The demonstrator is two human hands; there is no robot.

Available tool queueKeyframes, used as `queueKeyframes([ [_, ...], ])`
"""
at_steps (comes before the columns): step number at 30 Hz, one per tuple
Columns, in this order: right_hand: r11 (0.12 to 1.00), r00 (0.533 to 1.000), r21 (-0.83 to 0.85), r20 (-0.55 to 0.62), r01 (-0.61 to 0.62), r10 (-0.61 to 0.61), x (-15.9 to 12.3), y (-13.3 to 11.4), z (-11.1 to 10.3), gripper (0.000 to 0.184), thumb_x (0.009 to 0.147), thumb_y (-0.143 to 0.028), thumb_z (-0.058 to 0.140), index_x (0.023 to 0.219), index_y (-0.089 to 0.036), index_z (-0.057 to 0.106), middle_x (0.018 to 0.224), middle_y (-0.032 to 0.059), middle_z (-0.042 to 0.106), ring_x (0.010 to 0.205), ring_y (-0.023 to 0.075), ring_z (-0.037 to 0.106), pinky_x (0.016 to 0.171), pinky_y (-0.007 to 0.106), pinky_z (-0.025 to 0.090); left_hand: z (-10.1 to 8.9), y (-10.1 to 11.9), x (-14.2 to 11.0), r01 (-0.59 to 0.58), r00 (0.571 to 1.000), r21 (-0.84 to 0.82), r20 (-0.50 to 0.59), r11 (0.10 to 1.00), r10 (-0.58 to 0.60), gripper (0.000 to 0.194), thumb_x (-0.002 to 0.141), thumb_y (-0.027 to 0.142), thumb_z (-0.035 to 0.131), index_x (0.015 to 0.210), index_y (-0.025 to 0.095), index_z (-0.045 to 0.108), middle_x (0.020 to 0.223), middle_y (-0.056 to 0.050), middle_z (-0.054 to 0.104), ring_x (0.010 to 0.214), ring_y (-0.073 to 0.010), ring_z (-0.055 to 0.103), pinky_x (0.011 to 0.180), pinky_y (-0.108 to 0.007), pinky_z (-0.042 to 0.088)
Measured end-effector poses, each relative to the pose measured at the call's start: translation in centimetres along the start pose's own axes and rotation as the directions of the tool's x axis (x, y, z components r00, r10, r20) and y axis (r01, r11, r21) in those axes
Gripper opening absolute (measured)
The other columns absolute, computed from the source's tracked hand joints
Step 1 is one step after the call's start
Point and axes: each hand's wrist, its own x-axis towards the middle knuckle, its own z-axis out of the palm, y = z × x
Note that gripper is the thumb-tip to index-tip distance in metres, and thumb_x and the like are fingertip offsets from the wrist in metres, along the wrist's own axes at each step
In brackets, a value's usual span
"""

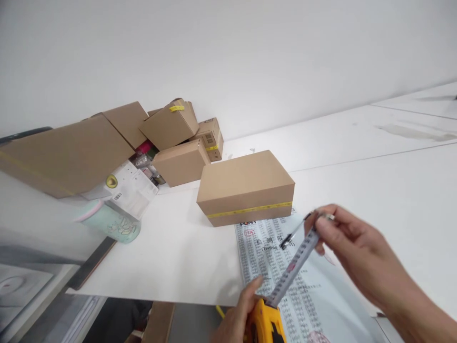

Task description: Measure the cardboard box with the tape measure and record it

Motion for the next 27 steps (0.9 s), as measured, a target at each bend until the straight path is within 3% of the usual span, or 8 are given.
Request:
queueKeyframes([
  [5,0.994,0.885,-0.110,0.463,-0.007,0.058,-4.5,1.0,3.3,0.028,0.094,-0.049,0.057,0.080,-0.026,0.065,0.075,0.0032,0.064,0.068,0.0205,0.062,0.061,0.034,0.055,-1.4,2.7,-0.4,-0.122,0.983,-0.233,0.110,0.965,0.150,0.100,0.066,0.037,0.085,0.153,0.030,0.037,0.125,-0.010,0.062,0.106,-0.0279,0.064,0.094,-0.036,0.050],
  [10,0.780,0.915,-0.508,0.350,0.366,-0.201,-2.5,5.1,2.2,0.024,0.102,-0.034,0.044,0.098,-0.025,0.066,0.090,0.0064,0.071,0.073,0.0201,0.066,0.064,0.033,0.053,-4.2,6.1,-0.7,-0.381,0.925,0.000,0.002,0.925,0.381,0.115,0.056,0.029,0.093,0.154,0.030,0.032,0.127,-0.013,0.060,0.111,-0.0325,0.063,0.090,-0.038,0.055],
  [13,0.322,0.879,-0.840,0.322,0.436,-0.351,0.8,8.0,-0.3,0.037,0.094,-0.009,0.037,0.111,-0.021,0.067,0.095,0.0099,0.071,0.073,0.0232,0.064,0.051,0.032,0.041,-6.8,10.5,0.6,-0.602,0.747,0.326,-0.092,0.728,0.659,0.095,0.068,0.032,0.086,0.149,0.030,0.036,0.138,-0.014,0.055,0.119,-0.0327,0.060,0.091,-0.039,0.057],
  [15,0.064,0.827,-0.869,0.442,0.491,-0.347,2.7,9.3,-1.5,0.046,0.084,0.004,0.038,0.109,-0.020,0.068,0.092,0.0100,0.069,0.075,0.0240,0.061,0.055,0.033,0.039,-8.5,14.3,2.4,-0.663,0.556,0.527,-0.131,0.532,0.821,0.082,0.075,0.034,0.080,0.146,0.028,0.038,0.135,-0.013,0.058,0.117,-0.0301,0.062,0.092,-0.041,0.057],
  [17,-0.103,0.764,-0.820,0.563,0.562,-0.314,3.9,9.9,-2.1,0.044,0.079,0.008,0.042,0.100,-0.020,0.069,0.090,0.0102,0.067,0.077,0.0249,0.058,0.060,0.035,0.039,-9.7,17.9,4.9,-0.616,0.473,0.667,-0.113,0.420,0.874,0.073,0.081,0.035,0.075,0.144,0.024,0.041,0.136,-0.012,0.059,0.119,-0.0283,0.062,0.096,-0.041,0.055],
  [20,-0.218,0.678,-0.725,0.689,0.653,-0.256,4.9,10.0,-2.3,0.037,0.076,0.009,0.048,0.082,-0.021,0.068,0.081,0.0098,0.063,0.079,0.0264,0.053,0.063,0.036,0.036,-10.3,21.7,8.9,-0.477,0.507,0.802,-0.082,0.359,0.858,0.069,0.079,0.033,0.073,0.141,0.021,0.045,0.134,-0.012,0.062,0.116,-0.0295,0.063,0.095,-0.043,0.054],
  [23,-0.233,0.641,-0.679,0.734,0.696,-0.224,5.2,9.6,-2.7,0.037,0.076,0.011,0.047,0.071,-0.023,0.063,0.073,0.0088,0.060,0.077,0.0258,0.052,0.064,0.036,0.034,-10.2,23.0,12.3,-0.368,0.608,0.876,-0.026,0.311,0.793,0.066,0.080,0.031,0.071,0.140,0.019,0.049,0.126,-0.011,0.066,0.111,-0.0308,0.064,0.094,-0.045,0.052],
  [27,-0.023,0.691,-0.727,0.661,0.686,-0.293,4.5,8.9,-4.1,0.032,0.089,-0.002,0.045,0.076,-0.024,0.063,0.072,0.0054,0.064,0.066,0.0222,0.052,0.062,0.036,0.037,-10.0,23.0,14.5,-0.322,0.664,0.906,0.009,0.275,0.748,0.059,0.083,0.033,0.067,0.138,0.017,0.051,0.119,-0.012,0.068,0.110,-0.0313,0.063,0.097,-0.047,0.049],
])
